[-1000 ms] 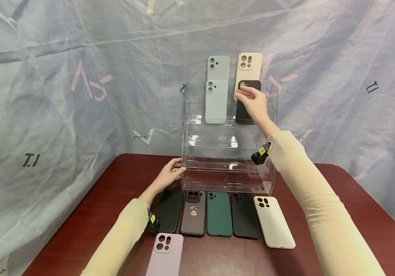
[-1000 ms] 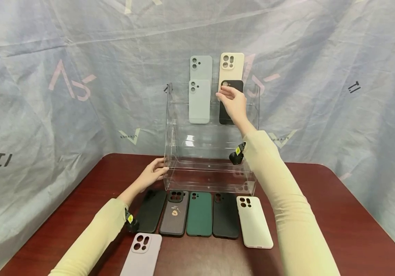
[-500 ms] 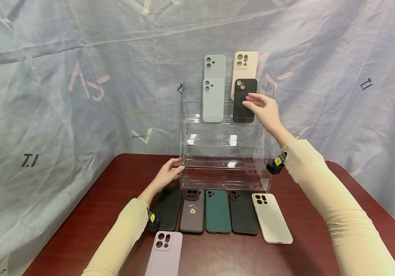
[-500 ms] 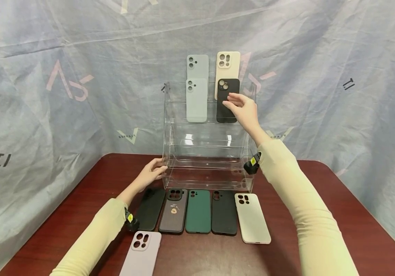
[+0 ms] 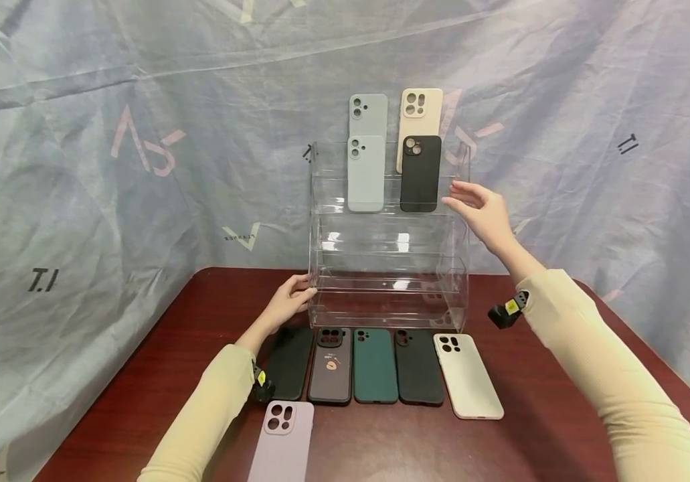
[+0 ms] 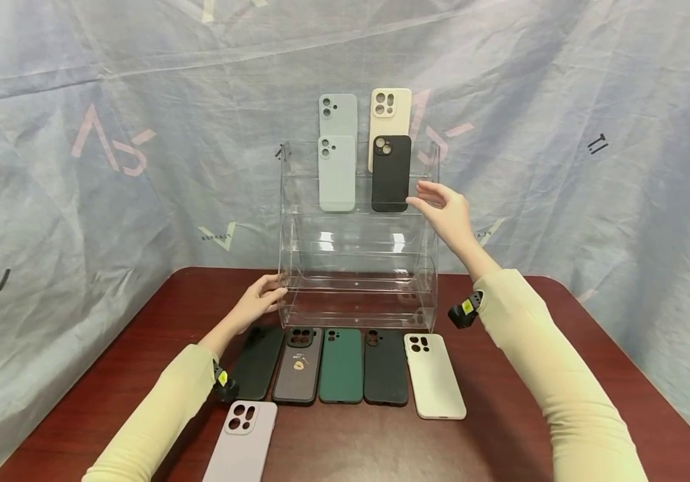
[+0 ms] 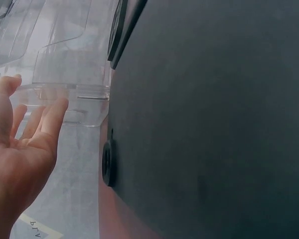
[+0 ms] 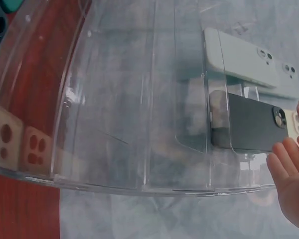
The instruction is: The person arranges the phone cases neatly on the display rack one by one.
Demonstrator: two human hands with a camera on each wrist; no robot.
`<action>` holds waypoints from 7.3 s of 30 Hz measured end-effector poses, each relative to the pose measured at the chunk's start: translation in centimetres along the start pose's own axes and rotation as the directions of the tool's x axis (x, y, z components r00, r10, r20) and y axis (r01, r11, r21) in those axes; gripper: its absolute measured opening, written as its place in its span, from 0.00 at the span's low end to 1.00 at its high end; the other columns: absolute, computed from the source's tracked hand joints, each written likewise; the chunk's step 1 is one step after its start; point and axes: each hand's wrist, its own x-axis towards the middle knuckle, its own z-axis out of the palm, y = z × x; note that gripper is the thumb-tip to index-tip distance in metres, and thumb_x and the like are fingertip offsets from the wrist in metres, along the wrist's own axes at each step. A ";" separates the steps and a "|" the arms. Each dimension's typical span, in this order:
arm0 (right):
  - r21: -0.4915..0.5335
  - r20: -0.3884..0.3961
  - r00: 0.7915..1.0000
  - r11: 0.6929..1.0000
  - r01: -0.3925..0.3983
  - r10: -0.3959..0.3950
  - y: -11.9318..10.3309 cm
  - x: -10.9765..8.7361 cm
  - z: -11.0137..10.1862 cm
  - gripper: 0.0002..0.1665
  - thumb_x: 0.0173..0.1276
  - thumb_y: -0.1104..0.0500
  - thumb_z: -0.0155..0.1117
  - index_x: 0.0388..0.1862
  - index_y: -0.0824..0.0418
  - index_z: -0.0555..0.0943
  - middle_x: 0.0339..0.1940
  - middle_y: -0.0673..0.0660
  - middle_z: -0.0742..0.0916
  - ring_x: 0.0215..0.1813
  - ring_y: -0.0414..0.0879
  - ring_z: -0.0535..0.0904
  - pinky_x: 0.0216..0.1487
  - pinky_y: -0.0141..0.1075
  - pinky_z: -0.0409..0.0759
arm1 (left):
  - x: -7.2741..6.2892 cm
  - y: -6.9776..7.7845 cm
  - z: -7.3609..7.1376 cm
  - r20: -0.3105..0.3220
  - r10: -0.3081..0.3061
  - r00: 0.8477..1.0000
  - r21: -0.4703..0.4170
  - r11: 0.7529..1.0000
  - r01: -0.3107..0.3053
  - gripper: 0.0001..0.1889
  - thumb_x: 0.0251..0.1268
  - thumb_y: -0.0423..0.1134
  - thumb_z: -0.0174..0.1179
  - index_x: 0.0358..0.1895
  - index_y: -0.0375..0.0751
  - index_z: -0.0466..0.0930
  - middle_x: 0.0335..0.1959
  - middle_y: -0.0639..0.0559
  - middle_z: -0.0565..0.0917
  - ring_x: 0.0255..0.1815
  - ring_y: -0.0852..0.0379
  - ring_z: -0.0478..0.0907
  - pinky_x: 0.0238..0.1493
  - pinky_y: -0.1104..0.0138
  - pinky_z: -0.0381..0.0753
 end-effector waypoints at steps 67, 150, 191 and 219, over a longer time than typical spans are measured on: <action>-0.001 0.344 0.912 0.972 -0.235 0.221 12.5 -11.3 0.3 0.45 0.81 0.51 0.60 0.86 0.60 0.50 0.81 0.72 0.65 0.50 0.19 0.80 0.60 0.37 0.87 | -0.7 0.5 -0.1 -0.004 -0.007 1.000 0.038 0.999 0.007 0.32 0.83 0.43 0.52 0.80 0.32 0.56 0.78 0.30 0.64 0.77 0.35 0.68 0.73 0.46 0.75; 0.074 0.412 0.873 0.946 -0.316 0.259 12.5 -12.1 -0.1 0.43 0.83 0.52 0.55 0.86 0.64 0.49 0.81 0.75 0.64 0.74 0.58 0.74 0.68 0.40 0.82 | -18.7 3.2 -0.7 0.399 0.025 0.916 0.473 0.851 -0.229 0.13 0.60 0.36 0.74 0.46 0.38 0.87 0.39 0.53 0.83 0.34 0.70 0.72 0.35 0.73 0.78; 0.080 0.413 0.868 0.938 -0.337 0.277 12.6 -11.9 0.1 0.43 0.83 0.51 0.56 0.86 0.63 0.50 0.81 0.74 0.64 0.74 0.63 0.71 0.72 0.52 0.76 | -12.8 6.5 0.4 0.137 0.202 0.970 0.272 0.934 -0.233 0.20 0.64 0.29 0.70 0.58 0.29 0.80 0.36 0.40 0.88 0.32 0.70 0.81 0.35 0.74 0.84; -0.051 0.350 0.904 0.969 -0.243 0.245 12.9 -12.4 0.1 0.45 0.79 0.52 0.62 0.85 0.65 0.53 0.80 0.71 0.67 0.76 0.69 0.69 0.71 0.61 0.75 | -6.9 10.8 2.4 -0.017 0.348 0.937 0.277 0.902 -0.330 0.19 0.65 0.31 0.70 0.58 0.34 0.82 0.42 0.37 0.84 0.40 0.45 0.88 0.31 0.72 0.77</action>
